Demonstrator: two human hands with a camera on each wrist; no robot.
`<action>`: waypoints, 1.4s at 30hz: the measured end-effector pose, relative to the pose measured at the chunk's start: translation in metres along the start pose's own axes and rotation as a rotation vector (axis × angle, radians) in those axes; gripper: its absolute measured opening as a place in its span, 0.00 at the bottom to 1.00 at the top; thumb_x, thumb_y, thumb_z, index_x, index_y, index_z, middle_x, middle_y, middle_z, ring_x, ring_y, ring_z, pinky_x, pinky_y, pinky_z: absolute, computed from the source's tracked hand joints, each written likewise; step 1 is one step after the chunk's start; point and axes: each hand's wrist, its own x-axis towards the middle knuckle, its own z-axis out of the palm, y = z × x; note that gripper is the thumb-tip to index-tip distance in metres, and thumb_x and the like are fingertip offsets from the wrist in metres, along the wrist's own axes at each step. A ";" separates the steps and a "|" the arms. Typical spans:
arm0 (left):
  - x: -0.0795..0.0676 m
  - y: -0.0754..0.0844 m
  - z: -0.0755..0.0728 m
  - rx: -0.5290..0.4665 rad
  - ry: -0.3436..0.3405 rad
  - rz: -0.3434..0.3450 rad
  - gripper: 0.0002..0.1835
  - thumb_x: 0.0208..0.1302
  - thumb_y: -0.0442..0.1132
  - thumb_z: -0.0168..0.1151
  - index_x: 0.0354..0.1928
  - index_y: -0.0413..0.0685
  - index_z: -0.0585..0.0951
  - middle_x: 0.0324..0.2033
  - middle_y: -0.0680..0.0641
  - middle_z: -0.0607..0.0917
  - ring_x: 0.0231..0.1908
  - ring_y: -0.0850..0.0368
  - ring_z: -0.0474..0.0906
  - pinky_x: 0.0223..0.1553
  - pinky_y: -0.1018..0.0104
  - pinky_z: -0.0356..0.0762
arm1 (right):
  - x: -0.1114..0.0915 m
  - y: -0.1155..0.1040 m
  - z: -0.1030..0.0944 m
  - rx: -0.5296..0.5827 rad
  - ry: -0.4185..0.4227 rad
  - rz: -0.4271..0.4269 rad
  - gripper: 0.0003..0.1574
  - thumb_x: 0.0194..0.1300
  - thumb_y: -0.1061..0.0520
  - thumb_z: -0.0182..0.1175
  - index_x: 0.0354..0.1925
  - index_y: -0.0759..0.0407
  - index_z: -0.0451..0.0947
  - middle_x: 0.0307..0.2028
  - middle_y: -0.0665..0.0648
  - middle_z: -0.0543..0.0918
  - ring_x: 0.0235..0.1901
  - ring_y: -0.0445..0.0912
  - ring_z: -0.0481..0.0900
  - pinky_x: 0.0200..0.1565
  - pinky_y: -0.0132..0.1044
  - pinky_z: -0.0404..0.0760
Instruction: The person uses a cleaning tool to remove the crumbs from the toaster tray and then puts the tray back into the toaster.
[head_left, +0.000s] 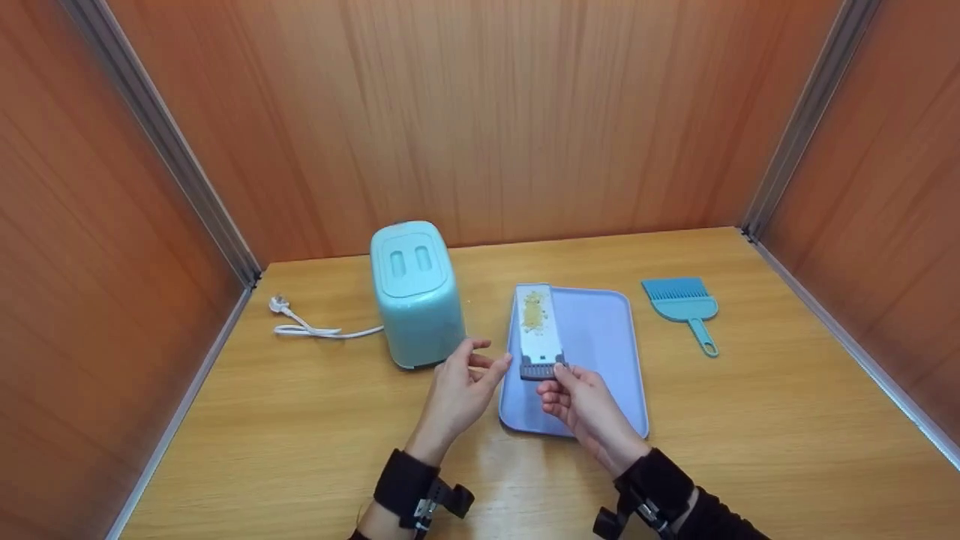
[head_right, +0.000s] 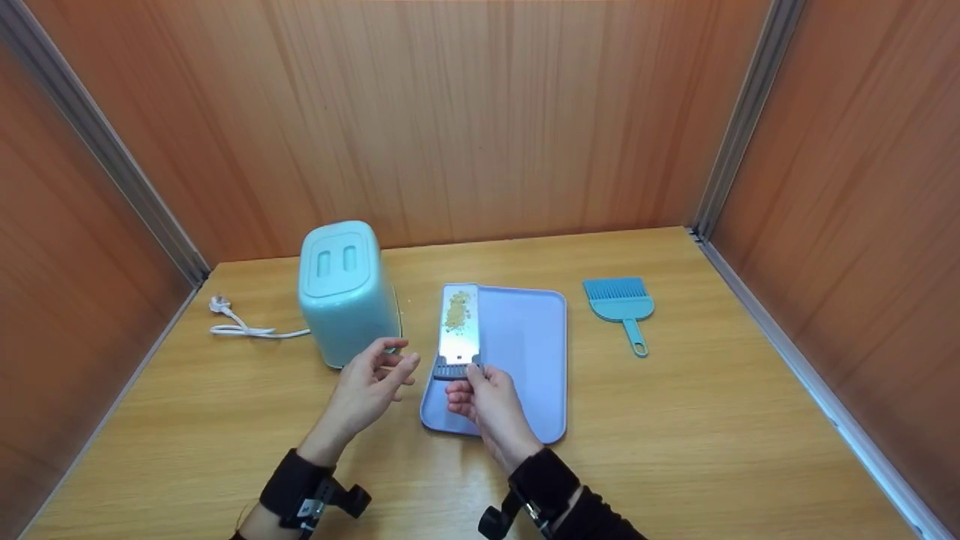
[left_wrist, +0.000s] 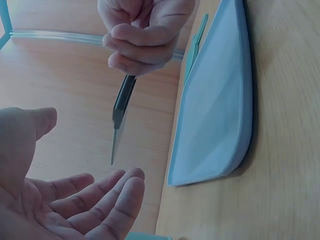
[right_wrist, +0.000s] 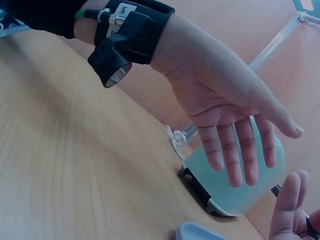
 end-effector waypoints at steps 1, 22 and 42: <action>0.001 -0.001 0.003 -0.013 -0.009 -0.002 0.30 0.75 0.57 0.66 0.68 0.44 0.78 0.51 0.43 0.90 0.45 0.52 0.88 0.47 0.57 0.88 | 0.001 0.000 0.001 0.002 0.011 -0.004 0.16 0.89 0.55 0.42 0.54 0.67 0.70 0.30 0.51 0.83 0.27 0.37 0.79 0.36 0.27 0.84; 0.014 -0.014 0.049 -0.250 -0.072 -0.144 0.27 0.83 0.57 0.55 0.66 0.41 0.78 0.51 0.40 0.91 0.48 0.50 0.87 0.46 0.55 0.88 | 0.010 0.015 0.018 0.061 0.052 -0.052 0.14 0.88 0.57 0.45 0.49 0.65 0.73 0.28 0.50 0.81 0.25 0.37 0.76 0.32 0.25 0.82; 0.013 -0.011 0.062 -0.485 -0.027 -0.175 0.19 0.88 0.43 0.44 0.69 0.42 0.73 0.61 0.40 0.86 0.63 0.48 0.78 0.67 0.53 0.71 | 0.007 0.025 0.029 0.091 0.034 -0.065 0.13 0.87 0.57 0.47 0.52 0.67 0.71 0.31 0.51 0.81 0.27 0.37 0.78 0.35 0.25 0.84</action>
